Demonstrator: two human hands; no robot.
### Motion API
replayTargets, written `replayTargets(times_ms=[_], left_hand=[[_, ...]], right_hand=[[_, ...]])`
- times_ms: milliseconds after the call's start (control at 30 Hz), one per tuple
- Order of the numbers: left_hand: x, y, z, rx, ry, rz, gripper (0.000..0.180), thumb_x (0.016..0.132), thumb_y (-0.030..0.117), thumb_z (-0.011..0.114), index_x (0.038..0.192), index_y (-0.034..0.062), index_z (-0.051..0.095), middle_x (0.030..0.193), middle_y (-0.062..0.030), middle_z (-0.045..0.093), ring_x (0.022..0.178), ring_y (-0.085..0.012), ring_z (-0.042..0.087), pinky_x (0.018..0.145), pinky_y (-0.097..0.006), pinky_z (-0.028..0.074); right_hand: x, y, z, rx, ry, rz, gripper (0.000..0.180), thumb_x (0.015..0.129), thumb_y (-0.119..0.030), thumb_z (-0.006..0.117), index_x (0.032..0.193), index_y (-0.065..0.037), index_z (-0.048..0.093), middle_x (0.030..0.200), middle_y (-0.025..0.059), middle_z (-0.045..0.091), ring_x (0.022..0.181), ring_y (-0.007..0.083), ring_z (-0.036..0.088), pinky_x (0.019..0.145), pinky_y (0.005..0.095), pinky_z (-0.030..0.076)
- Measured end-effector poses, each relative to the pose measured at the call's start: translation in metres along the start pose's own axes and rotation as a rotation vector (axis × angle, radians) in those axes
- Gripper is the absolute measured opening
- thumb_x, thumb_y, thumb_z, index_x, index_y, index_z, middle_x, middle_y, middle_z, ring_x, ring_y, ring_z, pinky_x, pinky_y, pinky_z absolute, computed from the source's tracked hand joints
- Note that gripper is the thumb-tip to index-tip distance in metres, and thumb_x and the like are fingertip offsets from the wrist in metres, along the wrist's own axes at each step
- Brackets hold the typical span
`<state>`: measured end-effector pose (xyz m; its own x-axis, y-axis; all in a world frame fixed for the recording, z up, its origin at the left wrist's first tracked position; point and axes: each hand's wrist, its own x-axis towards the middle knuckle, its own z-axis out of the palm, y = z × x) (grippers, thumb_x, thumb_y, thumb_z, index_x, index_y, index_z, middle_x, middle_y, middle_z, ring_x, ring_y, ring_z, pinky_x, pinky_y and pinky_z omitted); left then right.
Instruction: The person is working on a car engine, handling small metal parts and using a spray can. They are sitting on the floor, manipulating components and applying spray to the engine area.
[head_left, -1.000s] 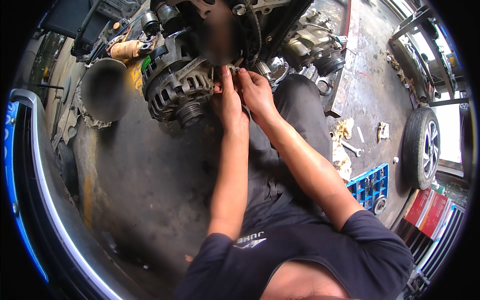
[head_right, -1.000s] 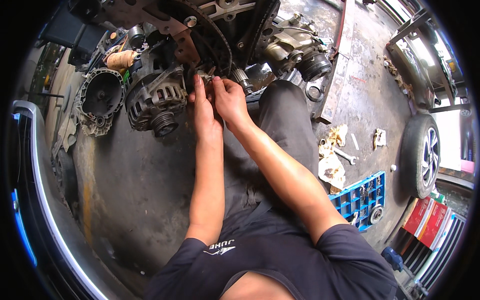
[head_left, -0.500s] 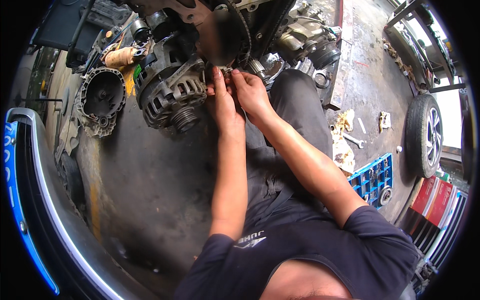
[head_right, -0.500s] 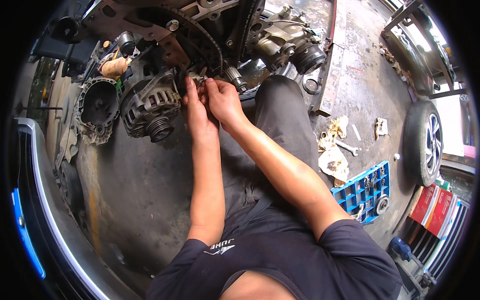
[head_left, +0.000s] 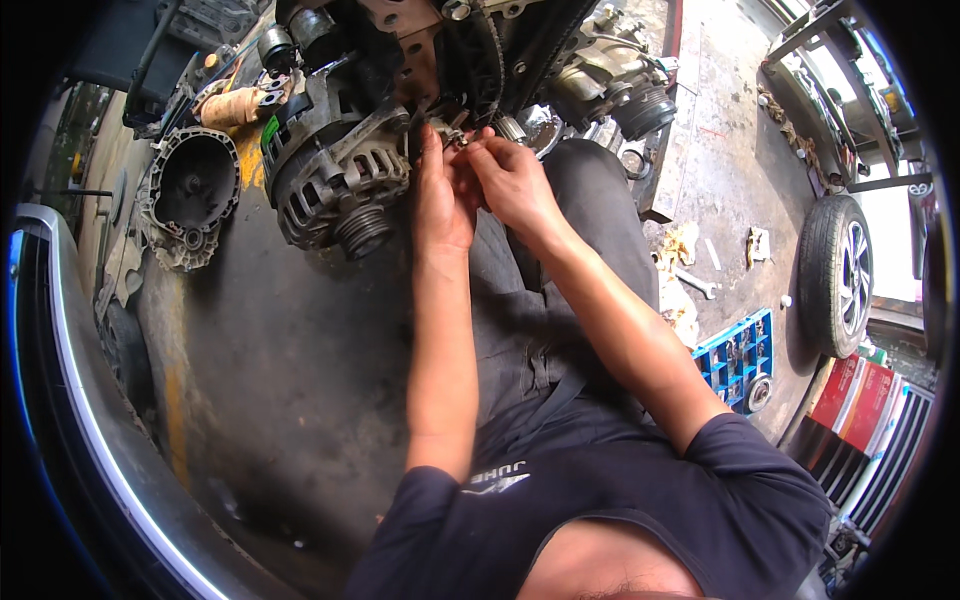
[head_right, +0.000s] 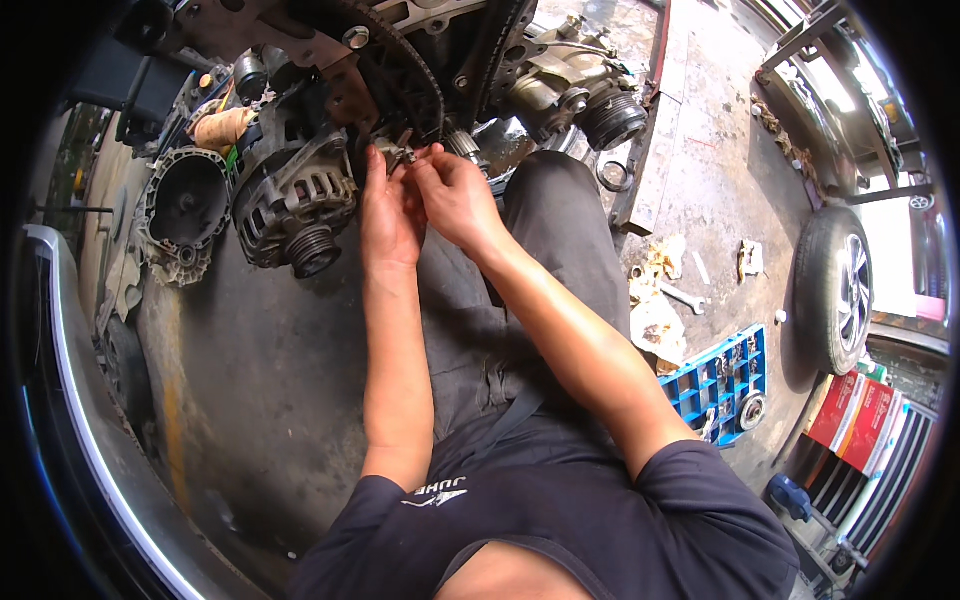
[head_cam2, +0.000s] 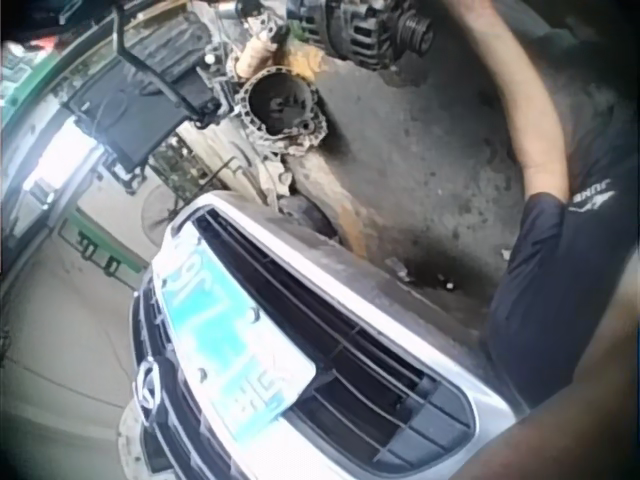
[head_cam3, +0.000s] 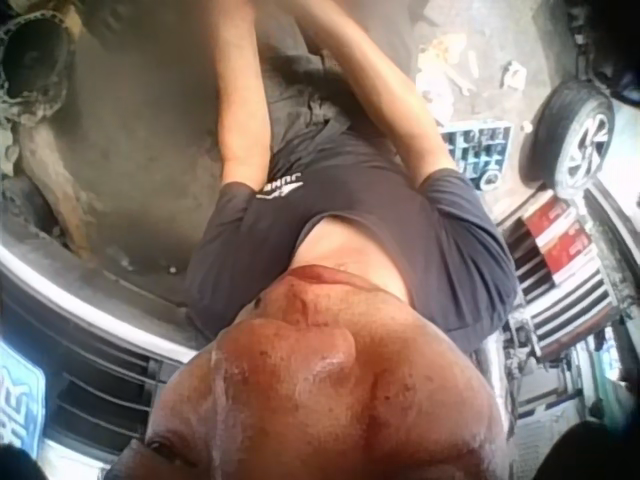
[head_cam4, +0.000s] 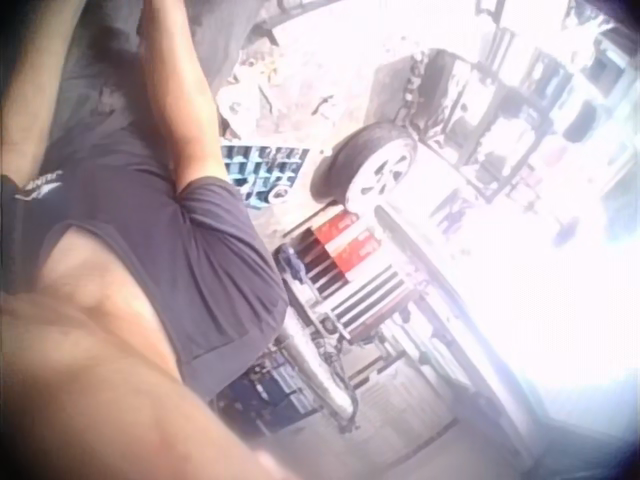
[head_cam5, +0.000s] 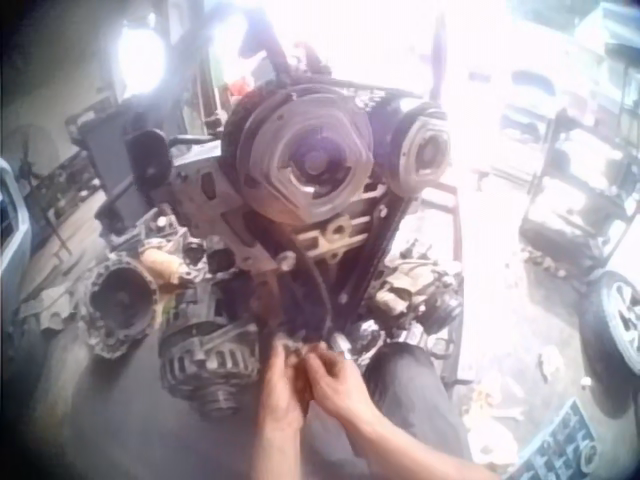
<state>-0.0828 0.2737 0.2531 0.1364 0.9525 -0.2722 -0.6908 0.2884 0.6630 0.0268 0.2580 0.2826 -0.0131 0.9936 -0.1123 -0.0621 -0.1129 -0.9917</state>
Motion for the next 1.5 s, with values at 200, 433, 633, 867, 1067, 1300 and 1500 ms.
replayTargets(times_ms=[200, 433, 633, 867, 1067, 1300, 1500], left_hand=[[0.001, -0.007, 0.005, -0.076, -0.033, 0.077, 0.067, 0.104, 0.055, 0.039, 0.134, -0.0036, 0.05, 0.128, -0.0153, 0.061, 0.115, -0.0217, 0.058, 0.103, -0.035, 0.044], [-0.008, -0.004, 0.021, -0.05, -0.042, 0.008, 0.075, 0.103, 0.058, 0.038, 0.141, -0.0056, 0.044, 0.138, -0.0174, 0.055, 0.125, -0.0256, 0.054, 0.109, -0.037, 0.041], [-0.007, 0.002, 0.019, -0.029, -0.104, -0.002, 0.069, 0.104, 0.055, 0.038, 0.139, -0.0037, 0.049, 0.136, -0.0168, 0.058, 0.12, -0.0238, 0.056, 0.106, -0.036, 0.043], [-0.005, -0.001, 0.024, -0.157, -0.004, 0.105, 0.045, 0.104, 0.042, 0.049, 0.125, 0.003, 0.057, 0.122, -0.0132, 0.065, 0.113, -0.0235, 0.064, 0.093, -0.035, 0.053], [-0.004, -0.002, 0.021, -0.069, 0.079, 0.094, 0.051, 0.103, 0.046, 0.049, 0.129, 0.0035, 0.057, 0.124, -0.0117, 0.065, 0.113, -0.0214, 0.063, 0.098, -0.034, 0.049], [-0.006, 0.0, 0.027, -0.06, 0.118, 0.134, 0.046, 0.103, 0.043, 0.052, 0.131, 0.0064, 0.056, 0.123, -0.0076, 0.065, 0.108, -0.0158, 0.061, 0.094, -0.031, 0.049], [-0.007, -0.004, 0.032, -0.012, 0.11, 0.174, 0.05, 0.102, 0.048, 0.049, 0.131, 0.008, 0.058, 0.125, -0.0068, 0.064, 0.113, -0.0177, 0.057, 0.099, -0.033, 0.043]], right_hand=[[-0.009, -0.02, -0.019, -0.661, 0.09, -0.659, 0.042, 0.091, -0.01, 0.061, 0.132, -0.005, 0.057, 0.086, 0.0165, 0.07, 0.073, 0.0328, 0.07, 0.062, 0.0396, 0.055], [-0.014, -0.019, -0.009, -0.781, 0.102, -0.491, 0.058, 0.09, -0.012, 0.062, 0.145, -0.002, 0.046, 0.088, 0.0179, 0.07, 0.076, 0.0326, 0.07, 0.066, 0.0393, 0.055], [-0.01, 0.007, 0.002, -0.254, 0.116, -0.376, 0.051, 0.09, -0.009, 0.057, 0.14, 0.0, 0.051, 0.091, 0.0142, 0.071, 0.081, 0.0233, 0.071, 0.074, 0.033, 0.055], [0.0, -0.004, -0.027, -0.146, 0.264, -0.301, 0.041, 0.092, -0.015, 0.067, 0.128, 0.004, 0.059, 0.095, 0.0132, 0.07, 0.079, 0.0181, 0.069, 0.071, 0.03, 0.054], [0.029, -0.013, -0.039, -0.557, 0.233, -0.506, 0.041, 0.086, -0.024, 0.076, 0.115, 0.002, 0.063, 0.096, 0.0145, 0.067, 0.079, 0.0245, 0.067, 0.071, 0.0355, 0.054], [0.032, -0.001, -0.029, -0.802, 0.334, -0.589, 0.039, 0.078, -0.026, 0.077, 0.106, -0.005, 0.061, 0.092, 0.014, 0.067, 0.083, 0.0357, 0.067, 0.065, 0.0442, 0.055], [0.031, 0.003, -0.024, -0.748, 0.326, -0.464, 0.039, 0.078, -0.026, 0.075, 0.104, -0.001, 0.059, 0.094, 0.0191, 0.068, 0.081, 0.0368, 0.068, 0.064, 0.0458, 0.054]])
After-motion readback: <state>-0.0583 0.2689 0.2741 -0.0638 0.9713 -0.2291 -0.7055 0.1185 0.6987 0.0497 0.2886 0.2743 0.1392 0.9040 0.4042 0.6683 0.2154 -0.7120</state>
